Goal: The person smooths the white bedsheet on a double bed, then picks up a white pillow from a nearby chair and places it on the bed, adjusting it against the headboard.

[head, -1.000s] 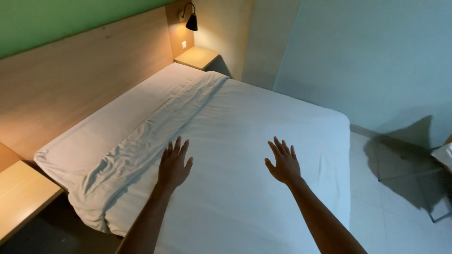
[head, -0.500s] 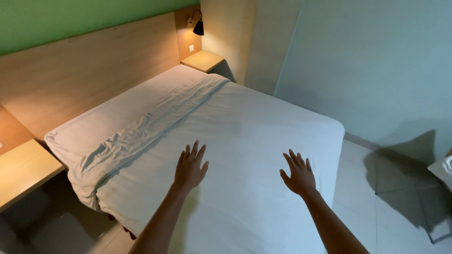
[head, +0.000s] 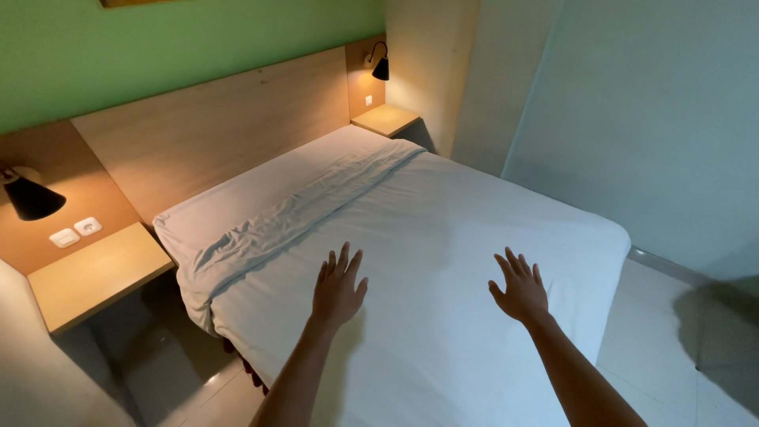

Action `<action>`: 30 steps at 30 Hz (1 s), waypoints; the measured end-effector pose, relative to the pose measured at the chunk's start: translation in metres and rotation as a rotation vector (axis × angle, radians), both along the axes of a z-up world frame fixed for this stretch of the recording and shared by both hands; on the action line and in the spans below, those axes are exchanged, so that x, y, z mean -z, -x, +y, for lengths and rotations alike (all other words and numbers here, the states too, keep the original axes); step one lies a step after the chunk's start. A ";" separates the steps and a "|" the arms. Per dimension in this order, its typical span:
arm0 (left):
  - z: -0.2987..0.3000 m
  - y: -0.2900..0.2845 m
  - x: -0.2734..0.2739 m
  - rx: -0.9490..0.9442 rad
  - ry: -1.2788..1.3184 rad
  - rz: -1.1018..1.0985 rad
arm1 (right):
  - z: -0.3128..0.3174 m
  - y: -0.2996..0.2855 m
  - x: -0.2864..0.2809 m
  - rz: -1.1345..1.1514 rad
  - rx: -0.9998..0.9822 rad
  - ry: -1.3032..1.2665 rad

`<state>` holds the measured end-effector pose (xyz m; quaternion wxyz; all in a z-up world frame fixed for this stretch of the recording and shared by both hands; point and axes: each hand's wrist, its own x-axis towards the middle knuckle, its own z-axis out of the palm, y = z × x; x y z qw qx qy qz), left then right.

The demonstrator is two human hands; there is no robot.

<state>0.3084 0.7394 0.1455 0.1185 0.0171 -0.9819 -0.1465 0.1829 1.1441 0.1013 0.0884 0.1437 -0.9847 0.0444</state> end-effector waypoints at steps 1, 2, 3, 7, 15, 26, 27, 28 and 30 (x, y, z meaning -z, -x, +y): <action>0.005 -0.005 -0.003 -0.006 0.003 0.005 | 0.000 -0.001 -0.001 0.005 -0.006 0.003; 0.011 -0.011 -0.006 -0.024 0.014 -0.005 | 0.001 -0.002 -0.003 0.008 -0.015 -0.018; 0.020 -0.021 -0.006 -0.038 0.021 -0.022 | 0.005 -0.009 -0.002 0.003 -0.020 -0.042; 0.047 -0.051 -0.007 -0.064 0.027 -0.030 | 0.020 -0.039 -0.009 -0.001 -0.060 -0.033; 0.122 -0.120 -0.007 -0.104 0.037 -0.013 | 0.088 -0.101 -0.028 -0.035 -0.119 -0.051; 0.239 -0.138 -0.015 -0.048 0.053 -0.038 | 0.216 -0.147 -0.052 -0.030 -0.037 -0.029; 0.252 -0.137 -0.013 -0.035 0.061 -0.047 | 0.232 -0.151 -0.051 -0.036 -0.022 -0.046; 0.267 -0.132 -0.013 -0.016 0.059 -0.046 | 0.249 -0.155 -0.054 -0.036 -0.003 -0.048; 0.296 -0.119 -0.015 0.004 0.036 -0.053 | 0.279 -0.158 -0.061 -0.066 0.035 -0.017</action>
